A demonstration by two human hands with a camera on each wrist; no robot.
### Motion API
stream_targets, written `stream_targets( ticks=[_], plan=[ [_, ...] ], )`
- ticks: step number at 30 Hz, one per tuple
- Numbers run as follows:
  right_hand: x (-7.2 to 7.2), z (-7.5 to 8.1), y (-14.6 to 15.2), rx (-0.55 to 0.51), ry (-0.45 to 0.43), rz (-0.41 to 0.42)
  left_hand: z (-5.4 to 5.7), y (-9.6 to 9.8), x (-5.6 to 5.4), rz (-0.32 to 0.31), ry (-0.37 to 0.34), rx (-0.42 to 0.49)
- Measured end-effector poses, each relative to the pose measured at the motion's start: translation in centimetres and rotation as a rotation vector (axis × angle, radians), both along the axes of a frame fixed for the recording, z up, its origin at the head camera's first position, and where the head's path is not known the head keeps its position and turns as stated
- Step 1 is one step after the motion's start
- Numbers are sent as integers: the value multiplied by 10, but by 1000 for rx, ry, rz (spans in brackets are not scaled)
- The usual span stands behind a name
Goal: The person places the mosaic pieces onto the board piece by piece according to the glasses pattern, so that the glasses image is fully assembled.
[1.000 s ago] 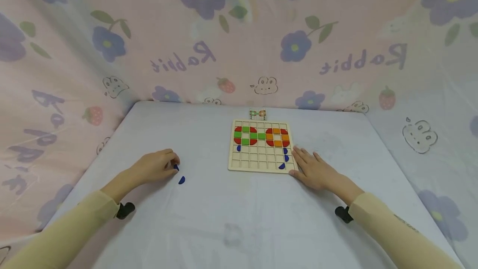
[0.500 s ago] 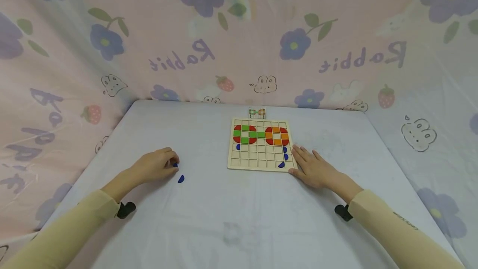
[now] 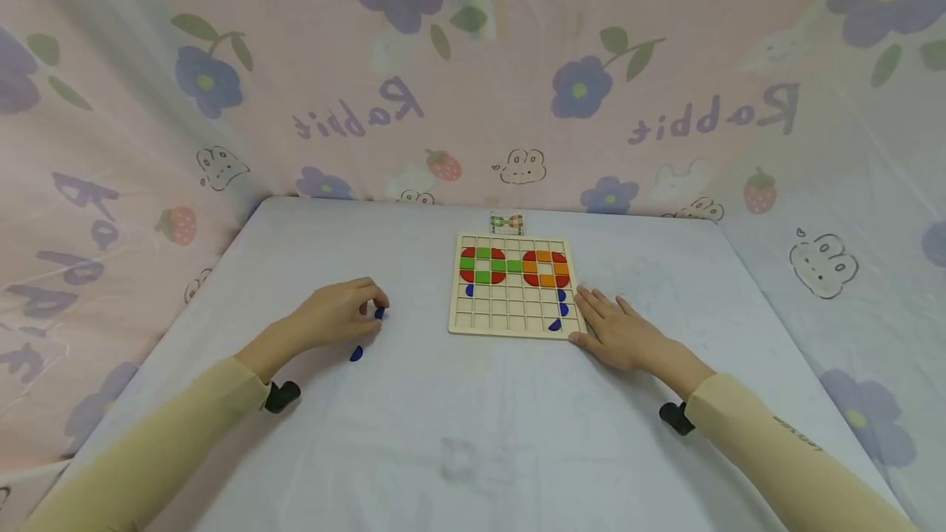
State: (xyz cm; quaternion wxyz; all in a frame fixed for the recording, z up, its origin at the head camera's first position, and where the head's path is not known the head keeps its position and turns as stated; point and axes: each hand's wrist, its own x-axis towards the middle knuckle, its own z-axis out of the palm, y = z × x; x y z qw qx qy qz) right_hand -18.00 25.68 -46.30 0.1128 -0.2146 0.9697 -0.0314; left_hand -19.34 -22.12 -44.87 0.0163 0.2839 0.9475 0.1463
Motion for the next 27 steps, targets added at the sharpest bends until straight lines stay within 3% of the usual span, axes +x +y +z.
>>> stream_targets(
  ticks=[12, 19, 27],
  plan=[
    [-1, -3, 1, 8, 7, -2, 7, 68, -31, -64, -26, 44],
    [-2, -1, 0, 6, -3, -2, 2, 99, -47, -99, -102, 54],
    [-4, -5, 2, 11, -19, -21, -6, 120, -55, -104, -180, 67]
  ],
)
